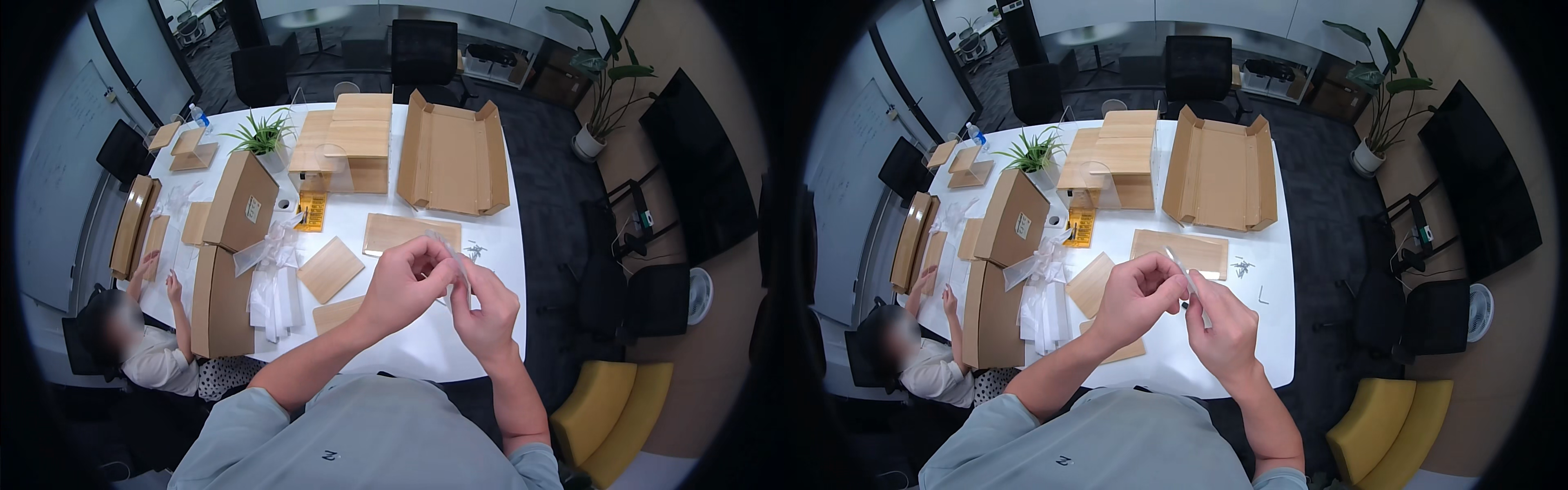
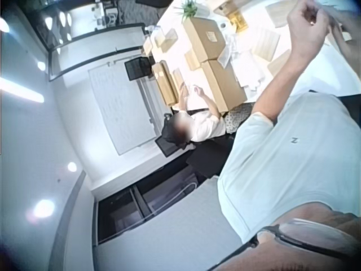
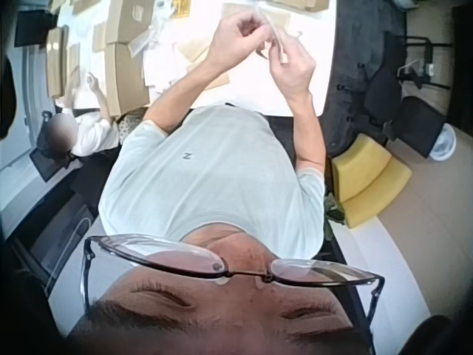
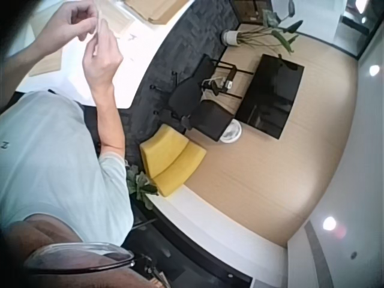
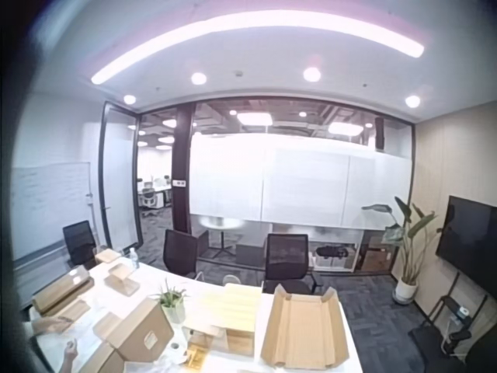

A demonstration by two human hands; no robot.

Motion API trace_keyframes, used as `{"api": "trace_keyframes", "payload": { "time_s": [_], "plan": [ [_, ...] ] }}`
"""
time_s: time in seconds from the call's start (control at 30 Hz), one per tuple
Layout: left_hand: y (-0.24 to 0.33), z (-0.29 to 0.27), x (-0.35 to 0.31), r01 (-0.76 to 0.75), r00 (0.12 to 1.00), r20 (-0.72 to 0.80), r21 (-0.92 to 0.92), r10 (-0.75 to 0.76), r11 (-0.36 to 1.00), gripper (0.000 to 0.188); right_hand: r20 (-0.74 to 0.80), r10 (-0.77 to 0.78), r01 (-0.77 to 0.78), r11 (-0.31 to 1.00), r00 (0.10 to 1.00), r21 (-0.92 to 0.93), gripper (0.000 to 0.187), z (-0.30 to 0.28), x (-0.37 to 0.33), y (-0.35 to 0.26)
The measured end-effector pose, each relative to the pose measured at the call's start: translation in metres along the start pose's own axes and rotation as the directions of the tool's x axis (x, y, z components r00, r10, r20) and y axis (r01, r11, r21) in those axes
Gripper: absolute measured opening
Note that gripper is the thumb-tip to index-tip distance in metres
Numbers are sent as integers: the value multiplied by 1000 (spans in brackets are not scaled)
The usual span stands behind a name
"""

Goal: The person assembles small wooden components on a white table, using a screwdriver to tighten screws into pre-drilled holes. They handle wooden pieces, screws, and a screwdriver, working methodically to join parts together.

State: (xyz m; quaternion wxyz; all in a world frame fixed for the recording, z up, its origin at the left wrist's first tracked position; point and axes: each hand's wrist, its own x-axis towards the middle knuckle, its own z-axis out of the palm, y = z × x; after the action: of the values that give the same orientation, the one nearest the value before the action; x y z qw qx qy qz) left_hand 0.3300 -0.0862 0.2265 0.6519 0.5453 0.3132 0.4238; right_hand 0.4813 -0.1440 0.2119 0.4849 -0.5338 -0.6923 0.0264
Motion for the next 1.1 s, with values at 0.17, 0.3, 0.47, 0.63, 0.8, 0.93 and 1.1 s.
{"api": "trace_keyframes", "payload": {
  "time_s": [0.17,0.3,0.47,0.63,0.8,0.93,1.1],
  "plan": [
    [0,-4,3,100,995,-5,18,-100,995,9,-18,-143,137,969,990,-203,48,3,-1,10],
    [2,-7,4,102,995,-5,20,-102,995,11,-1,-187,179,941,982,-289,49,4,-2,10],
    [-4,-11,8,139,990,-16,16,-139,990,9,34,-189,189,921,981,-340,49,4,-2,7],
    [-14,-16,12,235,971,2,-161,-238,958,7,48,-222,224,902,974,-368,48,7,-2,9],
    [-18,-16,11,292,954,13,-256,-299,921,8,65,-224,232,898,972,-374,48,9,-3,12],
    [-23,-14,12,291,954,24,-299,-297,909,8,61,-166,177,927,984,-330,47,9,-4,12],
    [-23,-14,12,282,957,20,-271,-288,920,10,43,-120,127,955,992,-268,46,10,-5,14]
  ]
}}
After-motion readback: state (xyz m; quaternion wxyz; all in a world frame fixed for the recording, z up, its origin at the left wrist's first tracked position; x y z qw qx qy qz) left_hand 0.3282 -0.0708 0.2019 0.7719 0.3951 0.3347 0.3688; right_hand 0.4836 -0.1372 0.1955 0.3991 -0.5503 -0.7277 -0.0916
